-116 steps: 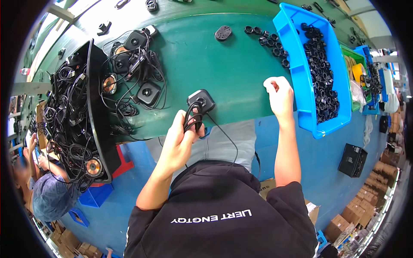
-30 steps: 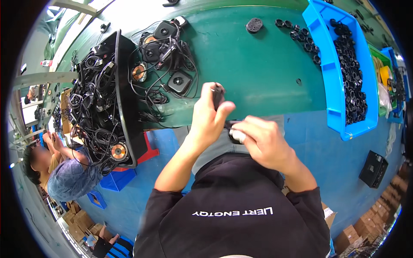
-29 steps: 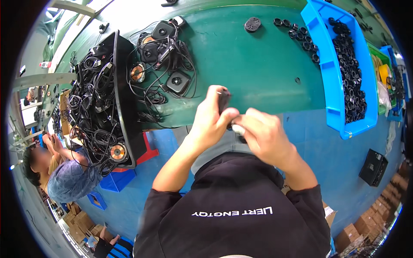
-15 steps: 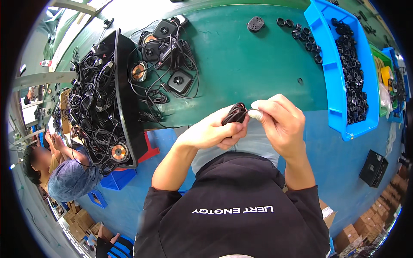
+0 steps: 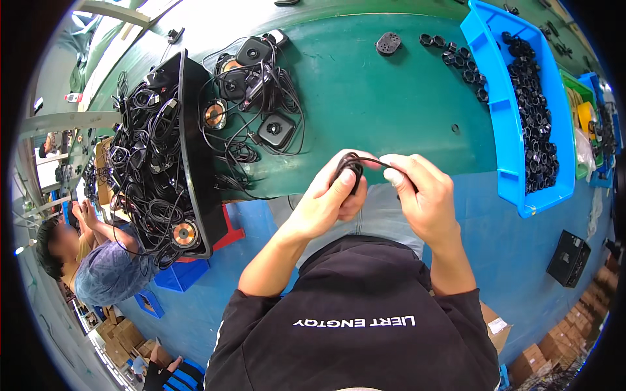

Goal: Assembling small electronic camera components on a factory production line.

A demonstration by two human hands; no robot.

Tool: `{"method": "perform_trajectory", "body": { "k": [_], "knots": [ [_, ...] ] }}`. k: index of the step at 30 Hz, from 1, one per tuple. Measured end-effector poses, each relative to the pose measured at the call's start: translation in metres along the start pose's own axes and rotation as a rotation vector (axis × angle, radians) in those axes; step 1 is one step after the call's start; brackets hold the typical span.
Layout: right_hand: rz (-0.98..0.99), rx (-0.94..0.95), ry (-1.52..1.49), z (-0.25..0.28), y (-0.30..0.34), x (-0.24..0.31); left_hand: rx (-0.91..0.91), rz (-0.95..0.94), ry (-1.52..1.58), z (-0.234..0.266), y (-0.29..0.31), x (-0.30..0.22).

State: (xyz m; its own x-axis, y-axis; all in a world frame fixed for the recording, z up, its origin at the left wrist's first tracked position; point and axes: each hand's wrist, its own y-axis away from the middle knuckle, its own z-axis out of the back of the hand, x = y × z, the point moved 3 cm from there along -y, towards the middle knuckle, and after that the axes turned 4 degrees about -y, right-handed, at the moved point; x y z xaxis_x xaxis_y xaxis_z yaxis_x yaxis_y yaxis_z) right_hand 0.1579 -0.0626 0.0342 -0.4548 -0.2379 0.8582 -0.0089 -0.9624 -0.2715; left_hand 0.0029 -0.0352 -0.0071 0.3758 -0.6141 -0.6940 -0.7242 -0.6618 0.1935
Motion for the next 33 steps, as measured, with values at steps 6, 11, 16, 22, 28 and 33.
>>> {"method": "perform_trajectory", "body": {
  "k": [6,11,16,22,28,33],
  "knots": [
    [-0.183,0.019,-0.125,-0.033,0.017,0.001,-0.433,-0.507,-0.157,-0.013,-0.022,0.007],
    [-0.182,0.051,-0.193,-0.047,0.034,0.002,-0.47,-0.455,0.142,-0.003,-0.015,-0.007],
    [0.09,-0.044,0.069,-0.014,0.017,0.014,-0.3,-0.067,0.197,0.003,-0.004,-0.018],
    [-0.126,0.298,-0.472,0.008,-0.021,-0.008,-0.017,0.348,0.194,-0.01,0.0,0.014],
    [-0.238,0.449,-0.629,0.012,-0.008,-0.019,0.115,0.379,-0.245,-0.023,0.003,0.011],
    [-0.196,0.353,-0.65,0.011,0.005,-0.031,-0.02,0.14,-0.717,-0.021,0.004,0.014]
  ]
}}
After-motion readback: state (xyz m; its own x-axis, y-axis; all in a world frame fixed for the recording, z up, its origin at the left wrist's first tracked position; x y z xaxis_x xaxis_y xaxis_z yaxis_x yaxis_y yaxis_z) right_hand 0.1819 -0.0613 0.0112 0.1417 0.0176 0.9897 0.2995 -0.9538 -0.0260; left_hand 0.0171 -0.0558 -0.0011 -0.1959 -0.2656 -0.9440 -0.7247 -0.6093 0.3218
